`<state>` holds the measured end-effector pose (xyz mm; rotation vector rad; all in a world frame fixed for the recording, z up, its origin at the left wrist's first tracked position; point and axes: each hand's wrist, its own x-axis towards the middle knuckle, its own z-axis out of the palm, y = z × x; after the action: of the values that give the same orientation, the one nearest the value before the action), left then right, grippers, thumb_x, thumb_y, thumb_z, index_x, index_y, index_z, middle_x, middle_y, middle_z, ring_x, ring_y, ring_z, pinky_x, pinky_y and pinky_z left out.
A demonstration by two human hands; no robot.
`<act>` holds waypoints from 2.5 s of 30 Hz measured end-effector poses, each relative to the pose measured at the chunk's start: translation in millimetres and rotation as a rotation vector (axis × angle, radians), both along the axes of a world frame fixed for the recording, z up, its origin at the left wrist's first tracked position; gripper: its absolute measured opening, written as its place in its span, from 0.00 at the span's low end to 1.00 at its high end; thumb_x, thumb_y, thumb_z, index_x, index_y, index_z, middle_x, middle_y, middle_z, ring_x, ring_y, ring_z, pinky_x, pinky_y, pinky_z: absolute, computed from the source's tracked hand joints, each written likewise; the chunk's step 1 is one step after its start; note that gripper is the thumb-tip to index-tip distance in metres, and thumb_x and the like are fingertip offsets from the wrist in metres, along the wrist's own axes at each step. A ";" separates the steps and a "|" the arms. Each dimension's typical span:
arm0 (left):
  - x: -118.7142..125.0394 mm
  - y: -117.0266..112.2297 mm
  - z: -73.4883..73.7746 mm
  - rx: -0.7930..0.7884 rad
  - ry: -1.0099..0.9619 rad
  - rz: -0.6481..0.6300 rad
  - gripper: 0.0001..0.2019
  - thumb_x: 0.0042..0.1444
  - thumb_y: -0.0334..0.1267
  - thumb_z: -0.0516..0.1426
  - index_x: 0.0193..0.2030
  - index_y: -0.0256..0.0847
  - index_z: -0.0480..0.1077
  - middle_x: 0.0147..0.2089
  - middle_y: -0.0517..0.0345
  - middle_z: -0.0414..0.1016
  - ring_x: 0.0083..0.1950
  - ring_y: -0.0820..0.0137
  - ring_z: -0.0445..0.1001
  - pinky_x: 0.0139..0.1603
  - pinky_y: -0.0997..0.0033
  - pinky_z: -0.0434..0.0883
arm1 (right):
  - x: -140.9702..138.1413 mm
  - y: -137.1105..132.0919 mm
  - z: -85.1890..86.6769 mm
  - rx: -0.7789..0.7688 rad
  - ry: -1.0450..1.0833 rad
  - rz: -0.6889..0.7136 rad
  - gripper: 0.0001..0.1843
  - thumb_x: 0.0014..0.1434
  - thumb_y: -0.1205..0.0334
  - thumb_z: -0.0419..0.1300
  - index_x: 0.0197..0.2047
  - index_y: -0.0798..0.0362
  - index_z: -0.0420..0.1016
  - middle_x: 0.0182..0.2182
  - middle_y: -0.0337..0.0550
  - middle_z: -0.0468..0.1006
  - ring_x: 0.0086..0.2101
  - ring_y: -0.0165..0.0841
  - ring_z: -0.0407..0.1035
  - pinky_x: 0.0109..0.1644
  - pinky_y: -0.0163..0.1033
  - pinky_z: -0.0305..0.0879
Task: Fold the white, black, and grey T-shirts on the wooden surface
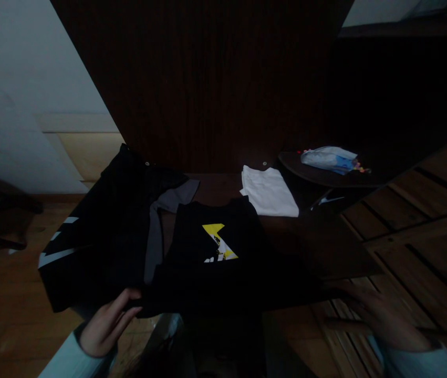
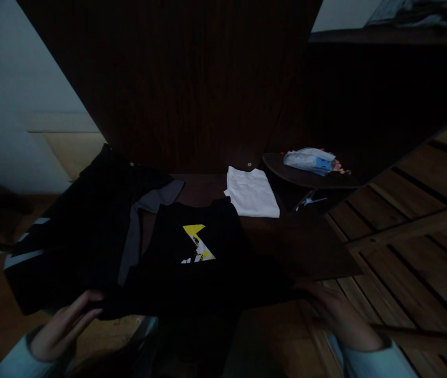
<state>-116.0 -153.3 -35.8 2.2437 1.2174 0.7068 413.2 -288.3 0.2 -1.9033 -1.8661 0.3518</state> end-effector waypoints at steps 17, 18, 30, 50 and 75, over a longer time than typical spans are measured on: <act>86.6 188.3 2.2 0.039 0.156 0.272 0.15 0.53 0.48 0.51 0.41 0.38 0.64 0.35 0.54 0.73 0.39 0.63 0.73 0.39 0.66 0.71 | 12.1 217.2 -26.2 0.162 -0.026 -0.196 0.17 0.48 0.52 0.57 0.38 0.55 0.70 0.27 0.43 0.73 0.26 0.31 0.69 0.32 0.38 0.67; 83.0 178.0 1.9 0.088 0.165 0.255 0.17 0.52 0.49 0.52 0.42 0.38 0.64 0.38 0.52 0.73 0.42 0.62 0.72 0.42 0.63 0.71 | 14.0 209.8 -29.6 0.194 -0.016 -0.191 0.17 0.48 0.53 0.56 0.39 0.55 0.69 0.31 0.45 0.74 0.29 0.32 0.70 0.35 0.39 0.68; 77.0 58.4 -18.9 0.598 0.396 -0.062 0.19 0.52 0.45 0.52 0.47 0.38 0.66 0.53 0.43 0.67 0.53 0.57 0.66 0.48 0.59 0.67 | -47.9 142.2 -13.0 0.020 -0.186 0.258 0.18 0.51 0.56 0.55 0.45 0.52 0.71 0.40 0.46 0.76 0.39 0.36 0.72 0.43 0.42 0.71; 83.3 94.4 -20.0 0.207 0.514 -0.062 0.16 0.48 0.31 0.46 0.43 0.39 0.68 0.39 0.49 0.75 0.41 0.62 0.73 0.39 0.66 0.70 | -56.9 141.3 -55.6 0.155 -0.372 0.172 0.18 0.50 0.70 0.49 0.43 0.52 0.72 0.41 0.46 0.77 0.40 0.35 0.73 0.42 0.40 0.71; 132.4 223.8 6.4 -0.459 0.031 0.354 0.23 0.33 0.50 0.64 0.33 0.39 0.65 0.39 0.50 0.74 0.48 0.55 0.70 0.46 0.61 0.68 | -29.0 253.4 8.2 -0.302 -0.209 -0.038 0.13 0.45 0.57 0.61 0.35 0.52 0.70 0.32 0.42 0.74 0.36 0.35 0.68 0.39 0.36 0.61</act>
<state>16.4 70.4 -29.5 1.6904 1.6250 0.4554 384.2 -34.9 8.4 -2.2483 -1.9984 0.4592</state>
